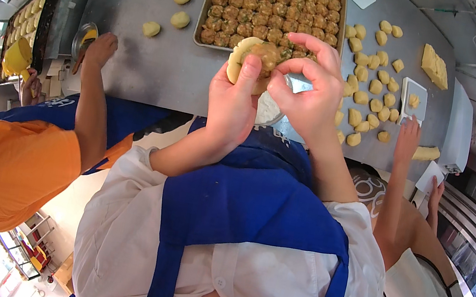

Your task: The person prepares stuffed dough balls by hand, flattening pieces of dough, adding filling, closing the dough around it, and rolling the result into a sphere before placing it on a tray.

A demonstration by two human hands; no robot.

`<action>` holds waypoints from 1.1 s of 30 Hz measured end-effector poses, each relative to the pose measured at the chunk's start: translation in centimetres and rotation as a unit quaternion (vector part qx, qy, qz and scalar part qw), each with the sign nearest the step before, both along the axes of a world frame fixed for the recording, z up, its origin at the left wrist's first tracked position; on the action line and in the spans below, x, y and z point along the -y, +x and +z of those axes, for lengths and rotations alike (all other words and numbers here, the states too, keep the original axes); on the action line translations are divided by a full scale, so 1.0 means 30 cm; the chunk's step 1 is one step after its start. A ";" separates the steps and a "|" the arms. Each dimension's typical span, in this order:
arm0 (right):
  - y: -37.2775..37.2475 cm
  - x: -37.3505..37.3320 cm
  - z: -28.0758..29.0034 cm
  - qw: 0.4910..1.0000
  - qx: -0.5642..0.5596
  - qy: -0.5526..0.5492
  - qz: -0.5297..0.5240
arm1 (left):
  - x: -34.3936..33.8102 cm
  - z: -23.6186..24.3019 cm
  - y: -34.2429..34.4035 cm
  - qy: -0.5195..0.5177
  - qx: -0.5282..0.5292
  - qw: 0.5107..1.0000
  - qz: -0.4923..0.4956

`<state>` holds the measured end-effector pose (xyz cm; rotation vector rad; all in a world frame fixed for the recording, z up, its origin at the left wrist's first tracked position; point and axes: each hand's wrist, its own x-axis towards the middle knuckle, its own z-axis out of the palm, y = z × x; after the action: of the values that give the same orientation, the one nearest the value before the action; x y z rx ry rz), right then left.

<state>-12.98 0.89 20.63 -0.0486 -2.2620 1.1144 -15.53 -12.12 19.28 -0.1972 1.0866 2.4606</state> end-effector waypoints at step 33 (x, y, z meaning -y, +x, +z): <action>0.554 -0.192 -0.360 0.891 0.443 0.096 -0.027 | 0.082 -0.068 -0.111 0.071 0.195 0.970 -0.124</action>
<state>3.65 6.64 9.82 -0.6562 -3.1299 0.9260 -18.85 -14.57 17.25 -0.4504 0.7160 2.1435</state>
